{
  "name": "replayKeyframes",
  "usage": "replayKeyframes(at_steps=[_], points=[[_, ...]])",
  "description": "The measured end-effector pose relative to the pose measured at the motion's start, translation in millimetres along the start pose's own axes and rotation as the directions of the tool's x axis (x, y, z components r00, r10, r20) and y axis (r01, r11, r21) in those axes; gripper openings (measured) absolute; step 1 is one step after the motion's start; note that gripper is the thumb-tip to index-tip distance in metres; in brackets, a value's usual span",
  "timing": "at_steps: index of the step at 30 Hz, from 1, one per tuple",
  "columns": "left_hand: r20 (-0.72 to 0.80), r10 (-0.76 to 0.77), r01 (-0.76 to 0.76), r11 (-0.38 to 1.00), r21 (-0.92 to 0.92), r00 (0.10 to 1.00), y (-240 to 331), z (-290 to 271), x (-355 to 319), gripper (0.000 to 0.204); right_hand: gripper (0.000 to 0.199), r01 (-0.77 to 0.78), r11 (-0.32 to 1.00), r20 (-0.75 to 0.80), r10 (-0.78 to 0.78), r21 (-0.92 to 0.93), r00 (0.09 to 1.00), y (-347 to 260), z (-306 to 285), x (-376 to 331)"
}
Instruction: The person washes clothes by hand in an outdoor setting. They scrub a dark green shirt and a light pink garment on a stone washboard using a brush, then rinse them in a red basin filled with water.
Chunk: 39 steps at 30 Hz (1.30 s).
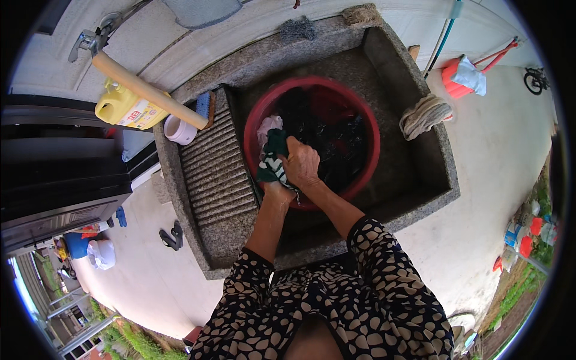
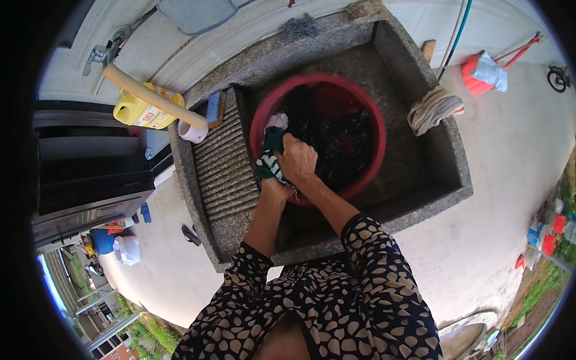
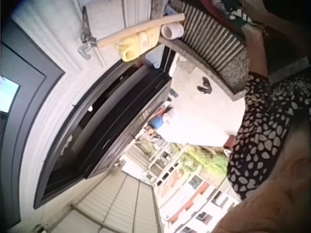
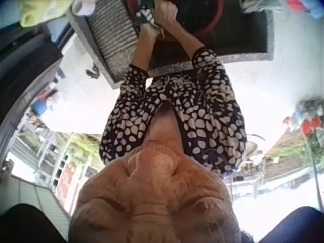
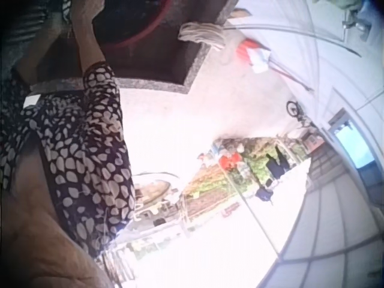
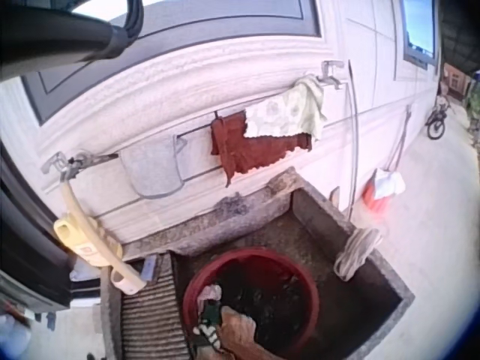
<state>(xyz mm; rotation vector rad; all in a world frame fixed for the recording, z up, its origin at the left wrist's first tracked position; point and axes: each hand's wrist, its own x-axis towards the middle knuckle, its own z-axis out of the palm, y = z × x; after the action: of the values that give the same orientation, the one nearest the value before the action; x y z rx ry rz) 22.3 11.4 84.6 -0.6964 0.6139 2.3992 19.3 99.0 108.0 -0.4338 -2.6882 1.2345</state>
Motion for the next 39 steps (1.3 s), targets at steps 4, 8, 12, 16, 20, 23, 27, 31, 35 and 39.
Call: replayKeyframes(at_steps=[4, 8, 12, 16, 20, 23, 27, 31, 35, 39], points=[[0.035, 0.023, -0.034, 0.938, 0.345, 0.999, 7.1, 5.1, 4.9, 0.048, 0.037, -0.387, 0.890, 0.002, 0.399, -0.242, 0.917, 103.4, -31.4, 42.2], [-0.105, 0.007, 0.048, 0.859, 0.509, 0.994, 18.7, -2.4, 0.7, 0.076, 0.060, -0.236, 0.867, -0.105, 0.211, -0.439, 0.972, 106.8, -71.5, 33.9], [-0.076, 0.127, -0.034, 0.693, 0.720, 0.989, 13.7, -20.7, 14.7, 0.080, 0.065, 0.300, 0.860, 0.178, -0.247, -0.413, 0.953, 104.8, -38.6, 10.0], [-0.002, 0.103, -0.028, 0.288, 0.957, 0.995, -4.6, -39.2, 40.8, 0.071, 0.061, 0.232, 0.812, 0.243, -0.115, -0.535, 0.963, 166.2, 6.6, 8.0], [0.003, 0.103, 0.020, -0.220, 0.975, 0.995, -16.9, -105.2, 64.7, 0.072, 0.044, 0.133, 0.946, 0.261, -0.054, -0.296, 0.964, 194.7, 16.8, 37.1], [0.005, 0.253, 0.072, -0.296, 0.953, 0.968, -7.5, -107.4, 65.1, 0.078, 0.029, -0.279, 0.926, 0.353, 0.180, 0.254, 0.918, 150.3, -27.9, 57.5], [-0.344, 0.216, 0.127, 0.652, 0.747, 0.914, -5.4, -13.4, 32.5, 0.066, 0.022, -0.299, 0.692, 0.429, -0.016, 0.657, 0.903, 70.3, -72.0, 22.0], [-0.086, -0.043, 0.064, 0.964, 0.257, 0.995, 15.4, -36.7, 48.1, 0.056, 0.014, 0.128, 0.676, 0.206, -0.391, 0.725, 0.897, -3.4, -45.3, -39.8], [0.150, -0.076, 0.058, 0.990, 0.125, 0.986, 11.4, -59.2, 37.9, 0.050, 0.021, 0.577, 0.804, -0.083, -0.571, 0.145, 0.816, -22.8, -15.3, -53.4], [-0.039, -0.059, 0.058, 0.998, -0.013, 0.997, -5.4, -4.1, 24.2, 0.047, 0.025, 0.380, 0.923, -0.197, -0.362, 0.064, 0.911, -0.2, 21.0, 18.3]])
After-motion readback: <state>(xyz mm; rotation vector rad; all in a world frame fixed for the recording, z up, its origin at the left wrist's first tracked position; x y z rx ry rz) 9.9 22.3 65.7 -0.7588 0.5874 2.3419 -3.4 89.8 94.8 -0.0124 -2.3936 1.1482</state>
